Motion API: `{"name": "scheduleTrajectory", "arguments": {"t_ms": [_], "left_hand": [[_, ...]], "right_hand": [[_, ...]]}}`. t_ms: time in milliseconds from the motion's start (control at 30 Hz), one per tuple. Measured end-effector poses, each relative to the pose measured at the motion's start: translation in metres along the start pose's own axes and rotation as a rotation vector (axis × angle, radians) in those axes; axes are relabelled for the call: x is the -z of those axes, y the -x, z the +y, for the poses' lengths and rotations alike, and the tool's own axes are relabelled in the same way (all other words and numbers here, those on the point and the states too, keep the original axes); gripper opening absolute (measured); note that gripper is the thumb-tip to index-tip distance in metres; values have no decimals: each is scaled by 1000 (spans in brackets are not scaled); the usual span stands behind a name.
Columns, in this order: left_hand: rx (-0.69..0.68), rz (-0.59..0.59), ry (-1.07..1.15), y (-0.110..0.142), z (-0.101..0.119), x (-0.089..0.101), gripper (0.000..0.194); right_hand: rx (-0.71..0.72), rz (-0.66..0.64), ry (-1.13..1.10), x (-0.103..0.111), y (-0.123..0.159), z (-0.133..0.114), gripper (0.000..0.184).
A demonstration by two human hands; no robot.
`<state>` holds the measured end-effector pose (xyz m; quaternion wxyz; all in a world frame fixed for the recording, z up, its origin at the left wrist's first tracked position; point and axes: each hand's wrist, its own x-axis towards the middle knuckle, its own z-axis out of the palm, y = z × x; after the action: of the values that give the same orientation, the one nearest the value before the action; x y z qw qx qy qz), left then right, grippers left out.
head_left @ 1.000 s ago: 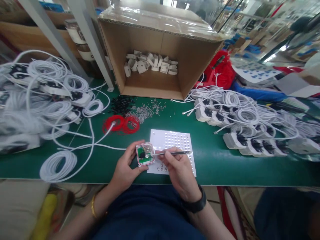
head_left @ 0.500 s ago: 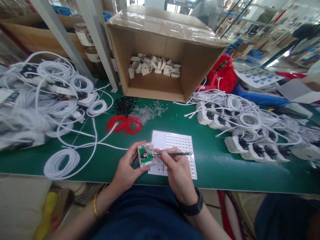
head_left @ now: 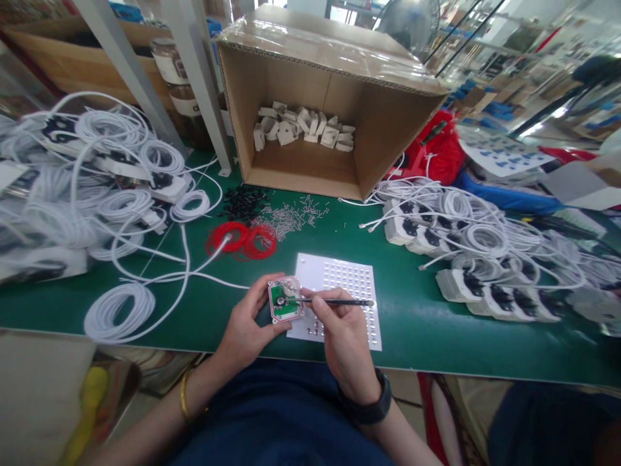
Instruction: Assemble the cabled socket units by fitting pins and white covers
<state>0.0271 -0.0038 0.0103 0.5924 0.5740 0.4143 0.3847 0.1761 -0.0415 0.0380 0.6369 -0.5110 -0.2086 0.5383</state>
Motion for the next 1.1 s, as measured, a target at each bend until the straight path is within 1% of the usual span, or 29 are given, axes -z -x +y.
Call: {"name": "scheduleTrajectory", "arguments": {"t_ms": [267,333,400,467,600,667,733,800,867,900,967,1033,1067,1100], "left_hand": [[8,16,2,1,-1,0,65],[13,29,11,2,-3,0,67],[-2,51,22,2,-7,0,72],[-53,65,21,4,-11,0,72],[-196,50,-40,7,-19,2,52],[-210,43,-119,8,-23,5,42],[-197,42,-230,7,-26,8,32],[-182,41,-337,4,-29,12,27],[-178,48,-413,2,-33,13,26],[-181,52,-440,2,-34,14,27],[-194,72,-468,2,-36,13,29],[-199,88,-457,3,-35,10,29],[-187,86,-437,3,-33,9,29],[-169,77,-412,2,-29,7,30]], "right_hand": [[9,-7,18,-1,-1,0,15],[11,-5,13,-1,-1,1,15],[13,-6,9,-2,-1,1,15],[14,-8,11,-1,-2,1,15],[47,-19,60,0,-3,3,15],[83,-17,115,-1,0,6,15],[170,15,197,-3,5,10,13],[343,20,313,-4,10,9,6],[538,-4,424,-1,9,-4,2],[622,-7,467,2,4,-16,5],[748,65,501,8,-19,-49,10],[869,241,449,8,-62,-83,12],[863,253,392,6,-88,-96,14],[802,209,372,0,-117,-104,19]]}}
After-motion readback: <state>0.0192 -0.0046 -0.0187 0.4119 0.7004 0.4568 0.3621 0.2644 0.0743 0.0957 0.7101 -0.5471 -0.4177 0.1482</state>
